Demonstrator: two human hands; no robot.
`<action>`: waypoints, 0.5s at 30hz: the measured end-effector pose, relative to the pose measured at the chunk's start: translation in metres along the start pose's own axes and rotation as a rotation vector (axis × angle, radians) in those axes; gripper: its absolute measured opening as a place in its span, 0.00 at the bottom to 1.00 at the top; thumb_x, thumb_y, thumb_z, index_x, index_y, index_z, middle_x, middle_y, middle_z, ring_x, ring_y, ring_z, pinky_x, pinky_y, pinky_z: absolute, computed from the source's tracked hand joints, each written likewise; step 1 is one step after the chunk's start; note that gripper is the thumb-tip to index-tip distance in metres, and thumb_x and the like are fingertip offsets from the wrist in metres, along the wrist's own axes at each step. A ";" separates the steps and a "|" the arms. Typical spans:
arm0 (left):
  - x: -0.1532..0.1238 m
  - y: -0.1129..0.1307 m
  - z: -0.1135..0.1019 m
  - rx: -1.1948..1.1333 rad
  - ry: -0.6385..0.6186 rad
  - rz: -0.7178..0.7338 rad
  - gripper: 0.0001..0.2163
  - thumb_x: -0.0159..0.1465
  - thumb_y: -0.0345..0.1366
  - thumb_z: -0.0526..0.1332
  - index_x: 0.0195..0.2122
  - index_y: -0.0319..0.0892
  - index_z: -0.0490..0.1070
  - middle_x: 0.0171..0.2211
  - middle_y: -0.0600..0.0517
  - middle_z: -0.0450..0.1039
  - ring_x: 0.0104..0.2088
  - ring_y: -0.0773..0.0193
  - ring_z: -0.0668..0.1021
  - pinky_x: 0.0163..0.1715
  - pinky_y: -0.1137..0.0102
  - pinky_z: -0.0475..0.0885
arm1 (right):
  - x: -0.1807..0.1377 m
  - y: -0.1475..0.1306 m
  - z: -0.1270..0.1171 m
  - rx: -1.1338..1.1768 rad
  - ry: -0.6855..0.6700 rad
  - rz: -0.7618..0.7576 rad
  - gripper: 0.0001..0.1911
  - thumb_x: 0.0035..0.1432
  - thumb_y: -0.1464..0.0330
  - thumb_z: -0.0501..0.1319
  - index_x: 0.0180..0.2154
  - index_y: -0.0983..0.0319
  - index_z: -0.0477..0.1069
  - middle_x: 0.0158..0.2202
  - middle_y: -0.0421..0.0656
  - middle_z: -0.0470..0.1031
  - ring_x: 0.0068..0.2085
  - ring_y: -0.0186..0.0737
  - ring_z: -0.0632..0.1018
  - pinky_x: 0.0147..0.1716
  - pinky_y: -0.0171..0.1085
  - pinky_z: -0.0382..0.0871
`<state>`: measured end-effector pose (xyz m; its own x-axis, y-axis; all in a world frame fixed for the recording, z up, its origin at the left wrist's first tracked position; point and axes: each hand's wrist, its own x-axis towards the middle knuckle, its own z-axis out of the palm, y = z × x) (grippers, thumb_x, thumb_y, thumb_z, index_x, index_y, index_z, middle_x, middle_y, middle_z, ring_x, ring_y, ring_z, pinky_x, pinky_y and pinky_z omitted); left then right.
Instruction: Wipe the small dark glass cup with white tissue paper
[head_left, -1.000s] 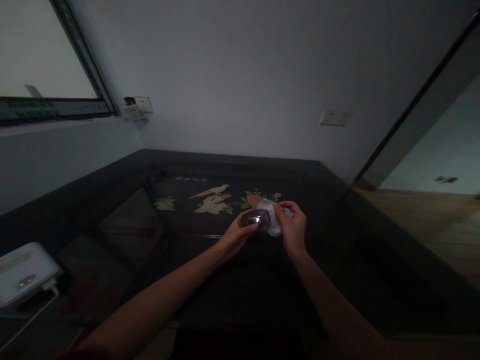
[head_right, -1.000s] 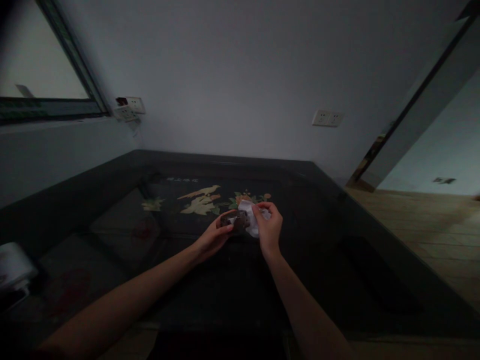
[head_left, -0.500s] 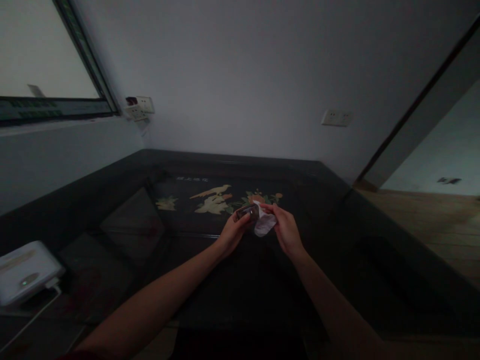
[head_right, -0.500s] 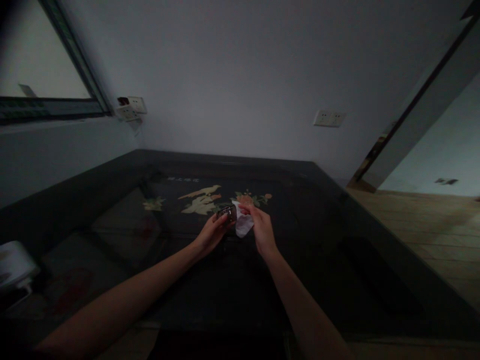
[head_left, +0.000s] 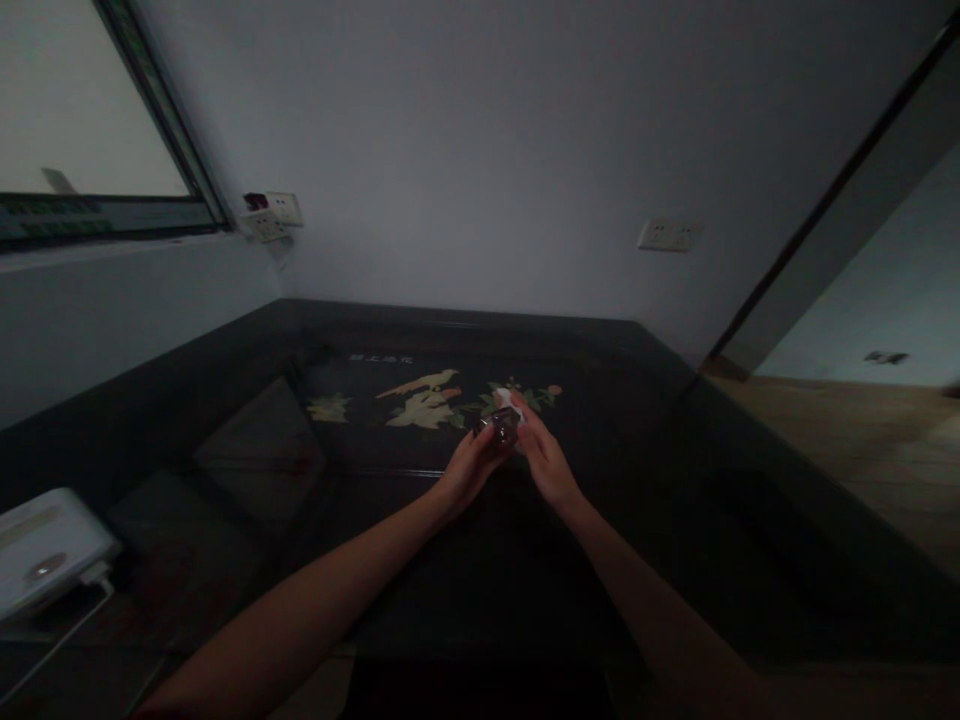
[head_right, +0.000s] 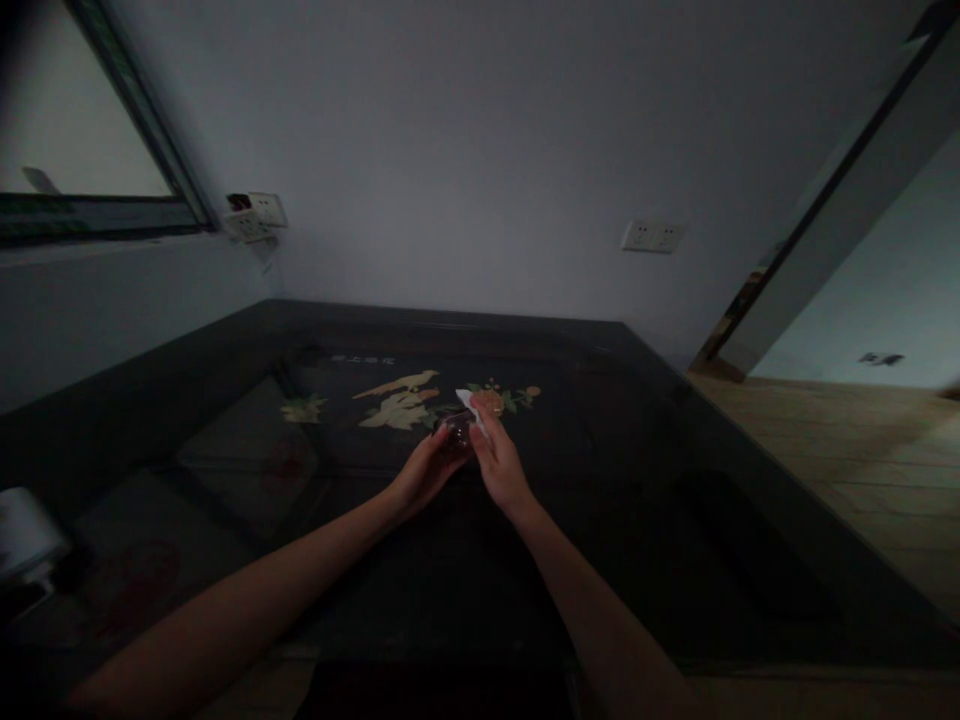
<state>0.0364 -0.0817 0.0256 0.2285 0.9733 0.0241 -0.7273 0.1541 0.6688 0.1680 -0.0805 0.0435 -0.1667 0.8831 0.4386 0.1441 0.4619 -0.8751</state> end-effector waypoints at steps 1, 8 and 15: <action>0.000 0.000 0.000 -0.005 0.010 0.007 0.16 0.56 0.39 0.67 0.44 0.40 0.74 0.46 0.46 0.75 0.47 0.57 0.76 0.53 0.62 0.66 | 0.000 -0.001 0.001 0.028 -0.005 0.014 0.30 0.61 0.49 0.50 0.59 0.55 0.61 0.63 0.44 0.60 0.64 0.42 0.60 0.64 0.45 0.48; 0.007 0.004 -0.007 -0.028 0.119 0.027 0.14 0.60 0.43 0.62 0.44 0.42 0.73 0.45 0.48 0.76 0.44 0.60 0.77 0.50 0.64 0.69 | -0.001 -0.013 -0.002 0.266 -0.087 0.138 0.32 0.59 0.44 0.46 0.55 0.54 0.67 0.58 0.43 0.68 0.62 0.45 0.64 0.61 0.50 0.56; 0.008 0.005 -0.006 -0.044 0.135 -0.023 0.12 0.61 0.43 0.61 0.41 0.41 0.73 0.41 0.48 0.76 0.40 0.61 0.78 0.47 0.65 0.70 | 0.005 -0.008 -0.008 0.114 0.060 0.110 0.19 0.58 0.54 0.57 0.44 0.58 0.74 0.49 0.46 0.75 0.52 0.45 0.73 0.54 0.46 0.65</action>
<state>0.0309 -0.0722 0.0242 0.1590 0.9829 -0.0931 -0.7511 0.1816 0.6347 0.1742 -0.0790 0.0542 -0.0973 0.9328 0.3470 0.0459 0.3525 -0.9347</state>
